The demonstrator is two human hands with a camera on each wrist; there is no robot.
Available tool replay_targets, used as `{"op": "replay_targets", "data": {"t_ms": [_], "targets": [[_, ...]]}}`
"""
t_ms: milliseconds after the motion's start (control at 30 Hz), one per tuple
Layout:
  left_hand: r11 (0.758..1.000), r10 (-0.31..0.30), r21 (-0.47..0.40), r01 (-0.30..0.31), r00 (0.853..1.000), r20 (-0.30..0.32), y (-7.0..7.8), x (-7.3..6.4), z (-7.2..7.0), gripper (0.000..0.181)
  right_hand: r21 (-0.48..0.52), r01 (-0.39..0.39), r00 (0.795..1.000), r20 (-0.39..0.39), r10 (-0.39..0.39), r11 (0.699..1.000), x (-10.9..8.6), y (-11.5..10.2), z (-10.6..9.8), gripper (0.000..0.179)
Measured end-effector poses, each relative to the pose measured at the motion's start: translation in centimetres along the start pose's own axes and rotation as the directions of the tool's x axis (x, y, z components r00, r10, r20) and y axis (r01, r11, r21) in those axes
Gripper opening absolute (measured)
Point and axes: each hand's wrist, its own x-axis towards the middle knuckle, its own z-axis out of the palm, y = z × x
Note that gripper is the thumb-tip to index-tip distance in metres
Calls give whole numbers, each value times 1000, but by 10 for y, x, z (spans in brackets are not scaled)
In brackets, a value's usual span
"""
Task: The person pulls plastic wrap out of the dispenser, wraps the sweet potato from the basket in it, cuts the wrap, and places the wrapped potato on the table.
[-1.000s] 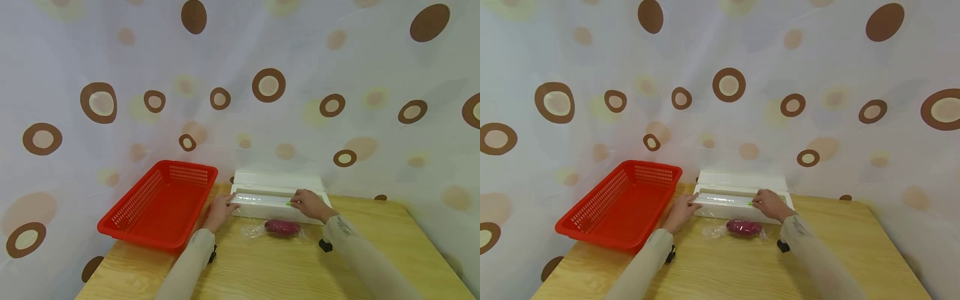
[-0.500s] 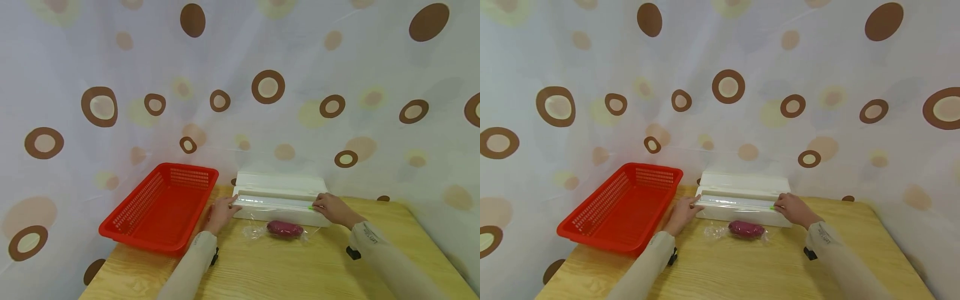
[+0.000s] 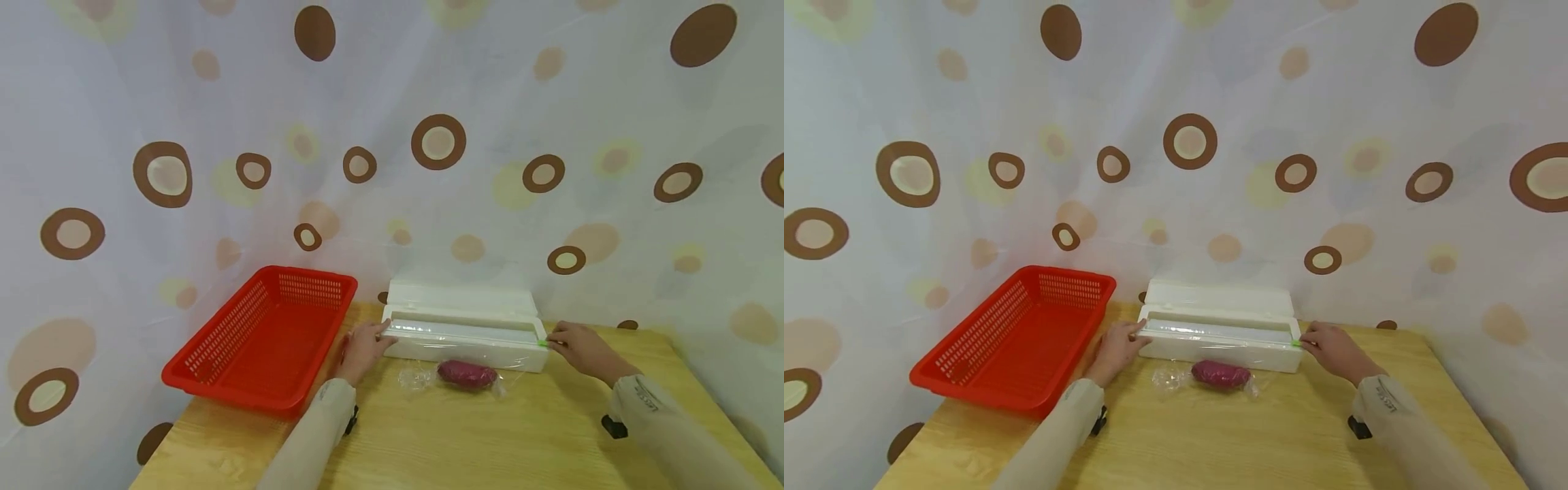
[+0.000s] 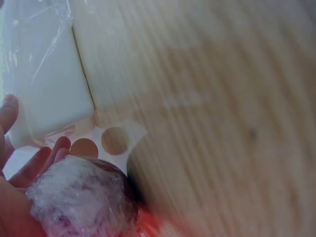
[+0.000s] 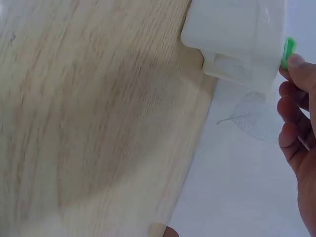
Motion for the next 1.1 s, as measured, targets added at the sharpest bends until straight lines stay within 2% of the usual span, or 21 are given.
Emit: {"op": "replay_targets", "data": {"t_ms": [100, 200, 367, 700, 767, 867, 1100], "targets": [[1000, 3, -3, -3, 1000, -10, 3, 2, 7, 50, 37, -5, 1000, 5, 5, 999, -11, 6, -4, 10], [1000, -7, -6, 7, 1000, -22, -1, 1, 6, 51, 69, -10, 1000, -16, 11, 998, -9, 4, 0, 11], [1000, -12, 12, 12, 1000, 0, 0, 0, 5, 52, 102, -54, 998, -18, 56, 993, -9, 3, 2, 12], [999, -35, -5, 35, 999, 29, 7, -3, -1, 53, 107, -66, 998, -13, 68, 992, -11, 7, 5, 13], [1000, -23, 3, 23, 999, 25, 7, -3, -1, 53, 120, -73, 997, -11, 75, 990, -11, 8, 5, 14], [1000, -14, 13, 13, 1000, 23, 7, -2, -1, 53, 137, -93, 995, -12, 95, 986, -11, 8, 5, 15], [999, -47, 30, 46, 999, 28, 10, 0, -3, 52, 151, -153, 988, -4, 156, 977, -12, 4, 8, 18]]}}
